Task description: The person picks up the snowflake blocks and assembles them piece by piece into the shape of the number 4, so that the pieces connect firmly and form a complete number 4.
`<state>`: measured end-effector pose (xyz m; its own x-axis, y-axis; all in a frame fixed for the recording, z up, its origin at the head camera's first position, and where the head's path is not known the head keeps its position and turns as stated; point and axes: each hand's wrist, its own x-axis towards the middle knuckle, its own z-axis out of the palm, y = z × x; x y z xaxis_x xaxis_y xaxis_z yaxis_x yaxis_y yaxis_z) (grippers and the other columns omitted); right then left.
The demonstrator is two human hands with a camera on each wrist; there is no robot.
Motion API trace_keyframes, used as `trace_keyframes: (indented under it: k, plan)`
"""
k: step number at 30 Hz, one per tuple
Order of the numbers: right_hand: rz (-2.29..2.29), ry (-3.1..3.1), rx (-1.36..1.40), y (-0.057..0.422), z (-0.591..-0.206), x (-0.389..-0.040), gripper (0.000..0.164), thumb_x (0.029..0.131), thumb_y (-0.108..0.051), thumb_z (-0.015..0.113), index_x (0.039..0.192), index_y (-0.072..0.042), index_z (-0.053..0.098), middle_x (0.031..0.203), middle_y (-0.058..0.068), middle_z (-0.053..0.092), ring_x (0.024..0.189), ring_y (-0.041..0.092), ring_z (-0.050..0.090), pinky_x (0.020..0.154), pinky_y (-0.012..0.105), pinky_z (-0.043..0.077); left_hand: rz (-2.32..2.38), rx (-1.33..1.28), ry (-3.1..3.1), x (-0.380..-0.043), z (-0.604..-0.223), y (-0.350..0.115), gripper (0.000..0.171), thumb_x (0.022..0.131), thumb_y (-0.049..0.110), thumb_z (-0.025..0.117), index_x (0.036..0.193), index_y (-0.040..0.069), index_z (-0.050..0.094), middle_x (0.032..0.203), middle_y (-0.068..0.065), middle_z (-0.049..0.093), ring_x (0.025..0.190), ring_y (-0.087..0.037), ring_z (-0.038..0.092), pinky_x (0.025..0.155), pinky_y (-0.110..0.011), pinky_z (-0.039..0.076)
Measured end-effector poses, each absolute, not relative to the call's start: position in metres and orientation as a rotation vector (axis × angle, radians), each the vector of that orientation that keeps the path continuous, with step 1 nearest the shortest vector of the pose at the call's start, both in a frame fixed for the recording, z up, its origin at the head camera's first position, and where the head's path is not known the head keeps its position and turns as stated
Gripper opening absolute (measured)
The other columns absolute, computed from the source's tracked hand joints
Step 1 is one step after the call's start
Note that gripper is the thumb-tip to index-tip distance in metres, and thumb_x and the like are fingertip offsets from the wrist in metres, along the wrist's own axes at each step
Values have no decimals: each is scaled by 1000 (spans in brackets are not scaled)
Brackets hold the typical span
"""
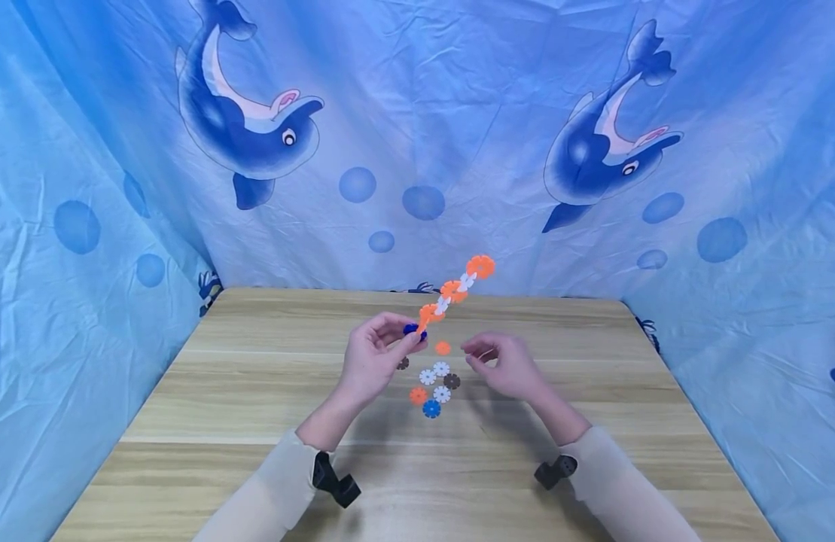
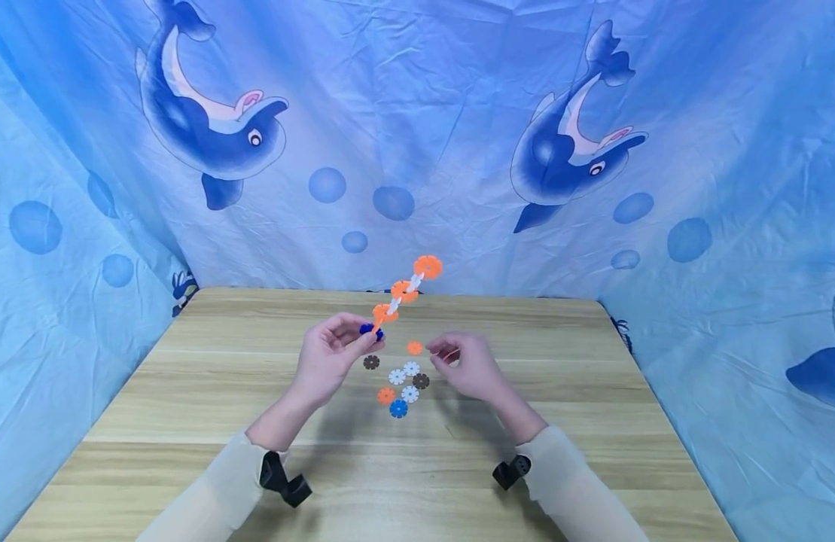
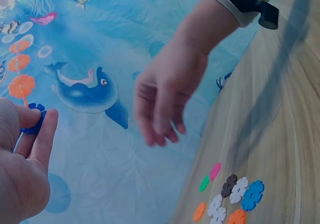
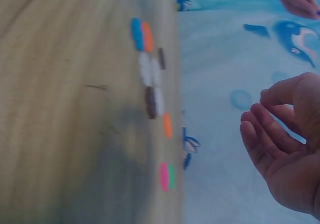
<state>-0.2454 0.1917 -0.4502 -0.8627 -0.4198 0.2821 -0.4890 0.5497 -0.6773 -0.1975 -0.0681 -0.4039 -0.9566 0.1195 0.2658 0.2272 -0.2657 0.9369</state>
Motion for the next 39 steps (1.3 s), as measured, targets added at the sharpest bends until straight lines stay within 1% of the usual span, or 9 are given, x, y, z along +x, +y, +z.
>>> trace_keyframes:
  k: [4,8,13,17,23,28,32,35,39]
  plan:
    - [1158,-2787,827,186,-465,-249,20,94,-3,75,114,-4,78,108,9,79,90,14,73,80,26,65,-2381,-430,-1885,-198,-404,-69,25,96,-11,68,120,-16,62,103,-2,76,101,-25,79,93,-40,65]
    - [1056,-2872,868,179,-478,-251,21,94,-3,74,115,-4,78,109,8,78,92,14,72,80,23,64,-2355,-445,-1892,-199,-405,-69,25,96,-11,69,119,-17,63,101,0,77,96,-19,80,93,-43,65]
    - [898,-2901,962,170,-487,-249,23,92,-4,78,115,-5,80,109,6,78,95,18,73,84,30,64,-2350,-461,-1886,-199,-404,-69,24,96,-11,69,118,-17,63,101,1,77,93,-13,79,92,-45,65]
    - [785,-2953,999,166,-493,-247,24,93,-5,78,117,-9,80,110,4,78,103,19,71,91,37,63,-2346,-468,-1881,-199,-404,-69,24,96,-11,70,118,-17,64,101,1,78,91,-13,79,89,-37,66]
    - [714,-3017,976,163,-497,-244,26,93,-5,78,118,-10,80,116,7,75,112,24,69,98,45,62,-2342,-482,-1885,-198,-404,-69,25,96,-11,70,119,-18,63,100,4,78,90,-12,79,87,-33,67]
    - [681,-2998,944,164,-499,-244,24,91,-1,79,114,-7,80,107,7,74,104,22,68,93,41,63,-2344,-482,-1889,-199,-405,-68,24,96,-11,69,118,-18,64,100,3,78,91,-12,79,88,-33,67]
    - [681,-3000,902,165,-499,-245,21,91,-3,81,111,-7,81,100,3,73,96,17,65,88,38,63,-2348,-482,-1889,-199,-404,-68,24,95,-11,70,118,-17,64,100,3,78,92,-15,80,88,-34,67]
    - [687,-3016,878,165,-500,-245,19,91,-6,81,110,-8,80,98,1,72,94,14,62,86,36,62,-2347,-485,-1892,-199,-404,-68,25,95,-11,70,119,-17,64,100,3,78,92,-14,80,88,-34,67]
    - [708,-3050,839,167,-499,-245,16,90,-7,81,105,-7,75,93,1,68,88,13,59,80,33,59,-2341,-489,-1893,-198,-403,-67,25,95,-11,70,119,-17,64,99,4,78,92,-12,79,88,-35,67]
